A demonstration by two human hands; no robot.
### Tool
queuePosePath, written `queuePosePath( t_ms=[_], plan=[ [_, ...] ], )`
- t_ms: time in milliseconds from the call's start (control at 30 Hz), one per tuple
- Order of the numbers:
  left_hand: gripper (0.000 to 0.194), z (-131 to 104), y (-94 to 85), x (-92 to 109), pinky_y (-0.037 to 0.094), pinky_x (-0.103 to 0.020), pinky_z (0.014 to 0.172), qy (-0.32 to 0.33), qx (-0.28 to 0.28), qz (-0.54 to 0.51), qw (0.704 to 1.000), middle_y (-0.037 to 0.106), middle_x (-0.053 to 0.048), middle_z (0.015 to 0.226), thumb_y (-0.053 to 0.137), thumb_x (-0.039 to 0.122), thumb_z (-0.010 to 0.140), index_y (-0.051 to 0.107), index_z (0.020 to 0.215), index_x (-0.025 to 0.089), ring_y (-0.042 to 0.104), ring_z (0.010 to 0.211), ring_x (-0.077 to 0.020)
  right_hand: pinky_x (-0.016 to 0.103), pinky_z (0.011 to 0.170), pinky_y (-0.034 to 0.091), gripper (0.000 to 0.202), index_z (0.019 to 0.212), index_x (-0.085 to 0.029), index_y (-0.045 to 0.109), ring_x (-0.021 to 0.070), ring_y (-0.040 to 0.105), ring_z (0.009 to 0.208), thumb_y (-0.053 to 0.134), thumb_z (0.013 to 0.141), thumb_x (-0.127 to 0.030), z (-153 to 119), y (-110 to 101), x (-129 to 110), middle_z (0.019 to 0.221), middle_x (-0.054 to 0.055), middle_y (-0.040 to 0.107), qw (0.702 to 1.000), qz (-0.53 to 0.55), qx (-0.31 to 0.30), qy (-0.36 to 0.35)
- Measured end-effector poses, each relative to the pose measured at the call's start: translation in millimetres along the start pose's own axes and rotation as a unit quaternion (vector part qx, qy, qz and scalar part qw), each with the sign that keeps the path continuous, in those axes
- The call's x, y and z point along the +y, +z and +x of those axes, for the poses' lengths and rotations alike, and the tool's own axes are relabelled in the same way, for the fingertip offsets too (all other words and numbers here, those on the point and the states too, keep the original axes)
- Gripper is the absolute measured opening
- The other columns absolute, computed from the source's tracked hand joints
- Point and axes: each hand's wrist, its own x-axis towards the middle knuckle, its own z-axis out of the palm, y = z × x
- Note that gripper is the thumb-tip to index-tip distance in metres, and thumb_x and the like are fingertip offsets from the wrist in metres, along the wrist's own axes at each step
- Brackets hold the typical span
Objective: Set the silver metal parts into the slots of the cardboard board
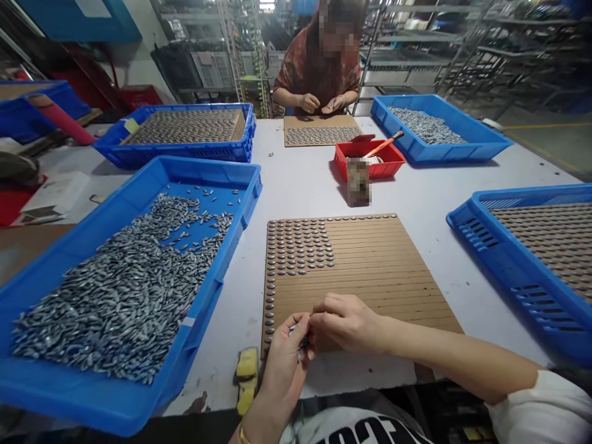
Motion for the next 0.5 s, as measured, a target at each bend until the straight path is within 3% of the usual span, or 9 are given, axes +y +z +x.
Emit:
queuePosePath(
  t_ms=[100, 267, 400, 500],
  plan=[
    [0.018, -2, 0.4, -2, 0.034, -0.016, 0.042, -0.008, 0.004, -0.04, 0.999, 0.057, -0.001, 0.067, 0.068, 0.029, 0.078, 0.064, 0.082, 0.012, 0.048, 0.053, -0.0068, 0.024, 0.062, 0.047, 0.017, 0.105, -0.016, 0.06, 0.0136, 0.056, 0.072, 0.05, 0.091, -0.016, -6, 4, 2, 0.087, 0.007, 0.063, 1.0, 0.01, 0.007, 0.013],
    [0.028, -2, -0.9, -4, 0.052, -0.026, 0.06, -0.035, 0.033, -0.12, 0.992, 0.068, -0.011, 0.087, 0.058, 0.023, 0.081, 0.063, 0.106, 0.009, 0.065, 0.068, -0.016, 0.026, 0.069, 0.05, 0.018, 0.101, -0.02, 0.062, 0.0144, 0.061, 0.08, 0.047, 0.093, -0.015, -15, 11, 34, 0.09, 0.007, 0.065, 0.99, 0.028, 0.05, 0.132],
    [0.025, -4, -1.3, -10, 0.055, -0.032, 0.074, -0.025, 0.021, -0.123, 0.992, 0.07, -0.014, 0.095, 0.06, 0.02, 0.08, 0.059, 0.104, 0.012, 0.069, 0.079, -0.02, 0.028, 0.07, 0.051, 0.021, 0.095, -0.02, 0.064, 0.0163, 0.061, 0.081, 0.043, 0.095, -0.018, -16, 22, 63, 0.091, 0.007, 0.066, 0.984, -0.047, 0.037, 0.165],
    [0.019, -5, 2.1, -11, 0.054, -0.033, 0.079, -0.028, 0.003, -0.117, 0.993, 0.07, -0.014, 0.099, 0.064, 0.021, 0.08, 0.056, 0.097, 0.015, 0.069, 0.085, -0.0213, 0.028, 0.072, 0.049, 0.022, 0.096, -0.019, 0.064, 0.0166, 0.06, 0.082, 0.043, 0.095, -0.017, -12, 30, 71, 0.094, 0.008, 0.067, 0.983, -0.089, 0.018, 0.16]
  ],
)
